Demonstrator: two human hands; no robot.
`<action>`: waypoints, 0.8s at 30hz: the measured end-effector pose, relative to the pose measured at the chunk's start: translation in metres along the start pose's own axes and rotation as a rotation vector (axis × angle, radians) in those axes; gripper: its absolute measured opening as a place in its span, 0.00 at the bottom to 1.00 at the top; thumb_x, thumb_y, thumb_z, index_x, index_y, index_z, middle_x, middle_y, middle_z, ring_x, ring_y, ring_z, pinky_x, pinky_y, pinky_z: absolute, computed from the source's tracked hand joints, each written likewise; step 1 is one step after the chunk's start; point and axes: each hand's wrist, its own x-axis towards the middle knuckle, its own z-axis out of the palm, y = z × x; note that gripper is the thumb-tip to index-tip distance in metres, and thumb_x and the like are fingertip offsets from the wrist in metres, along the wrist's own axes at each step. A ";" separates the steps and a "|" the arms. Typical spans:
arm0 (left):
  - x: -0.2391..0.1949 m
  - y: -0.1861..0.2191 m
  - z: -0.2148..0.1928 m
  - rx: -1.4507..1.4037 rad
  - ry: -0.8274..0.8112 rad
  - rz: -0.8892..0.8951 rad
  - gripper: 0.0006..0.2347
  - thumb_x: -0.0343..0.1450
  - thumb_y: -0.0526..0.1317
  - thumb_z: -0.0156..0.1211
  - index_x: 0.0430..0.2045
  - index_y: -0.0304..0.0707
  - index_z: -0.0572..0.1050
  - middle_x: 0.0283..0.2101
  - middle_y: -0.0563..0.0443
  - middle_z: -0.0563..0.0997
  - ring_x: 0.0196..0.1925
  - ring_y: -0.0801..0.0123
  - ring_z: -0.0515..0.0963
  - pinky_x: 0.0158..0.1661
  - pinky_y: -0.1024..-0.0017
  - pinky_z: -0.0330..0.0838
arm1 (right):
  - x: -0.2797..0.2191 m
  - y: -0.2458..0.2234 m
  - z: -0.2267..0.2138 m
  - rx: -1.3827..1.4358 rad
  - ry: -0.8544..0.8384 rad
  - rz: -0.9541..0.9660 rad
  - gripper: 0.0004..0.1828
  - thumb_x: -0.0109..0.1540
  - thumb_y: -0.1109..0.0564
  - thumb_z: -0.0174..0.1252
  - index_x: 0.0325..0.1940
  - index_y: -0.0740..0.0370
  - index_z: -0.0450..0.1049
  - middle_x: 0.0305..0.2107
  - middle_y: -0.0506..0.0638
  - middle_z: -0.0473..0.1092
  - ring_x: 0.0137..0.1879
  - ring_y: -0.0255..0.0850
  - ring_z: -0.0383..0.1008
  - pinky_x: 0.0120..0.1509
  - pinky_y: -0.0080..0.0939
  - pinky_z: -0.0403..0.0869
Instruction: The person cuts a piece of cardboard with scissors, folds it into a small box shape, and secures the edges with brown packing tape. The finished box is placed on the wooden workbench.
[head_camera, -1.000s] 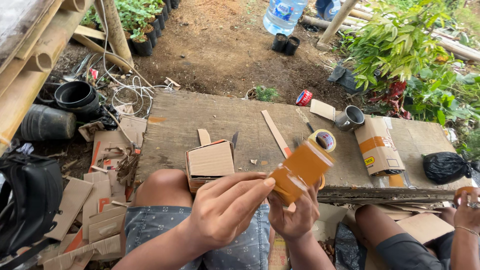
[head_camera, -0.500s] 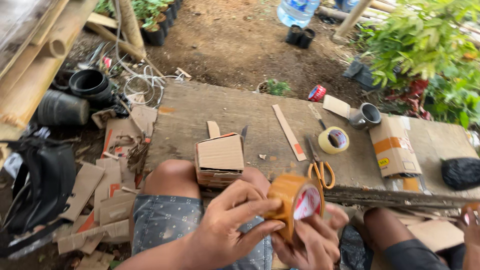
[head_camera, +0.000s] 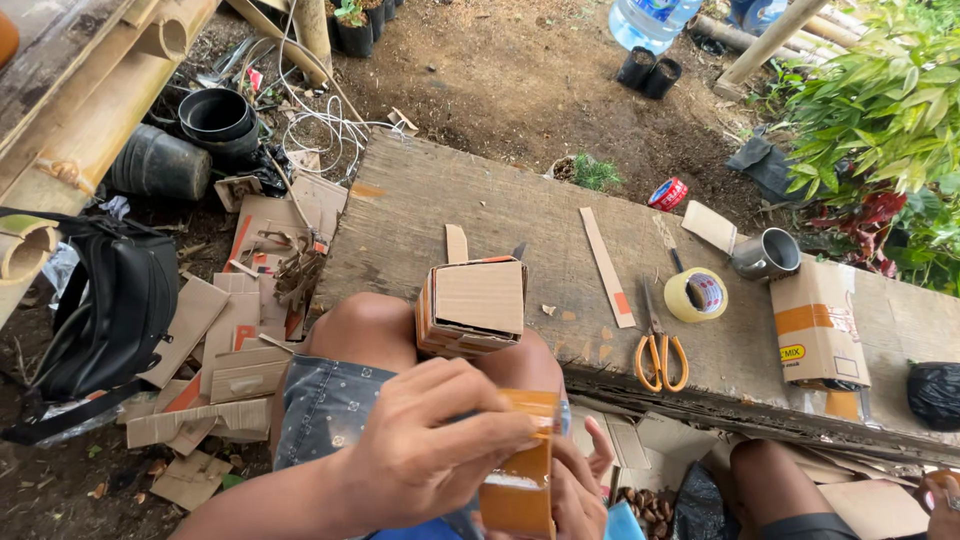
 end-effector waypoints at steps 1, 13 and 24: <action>-0.001 -0.001 -0.005 0.059 0.001 0.020 0.07 0.67 0.33 0.72 0.37 0.36 0.82 0.31 0.52 0.78 0.33 0.65 0.78 0.34 0.70 0.73 | -0.002 0.001 0.001 0.044 -0.017 0.034 0.25 0.52 0.36 0.73 0.35 0.57 0.75 0.35 0.46 0.81 0.49 0.36 0.82 0.77 0.64 0.56; -0.032 -0.053 -0.039 -0.150 0.697 -0.471 0.04 0.76 0.31 0.64 0.35 0.26 0.82 0.25 0.54 0.79 0.24 0.83 0.71 0.26 0.87 0.62 | 0.071 0.070 -0.067 0.443 -0.215 0.444 0.24 0.57 0.38 0.64 0.28 0.62 0.73 0.11 0.40 0.63 0.22 0.27 0.63 0.75 0.53 0.75; -0.036 -0.103 -0.025 -0.237 0.889 -0.770 0.09 0.70 0.35 0.69 0.34 0.22 0.83 0.29 0.47 0.85 0.26 0.78 0.82 0.28 0.81 0.78 | 0.154 0.165 -0.027 1.005 -0.369 0.650 0.15 0.61 0.51 0.65 0.29 0.63 0.69 0.20 0.39 0.62 0.26 0.25 0.57 0.29 0.30 0.55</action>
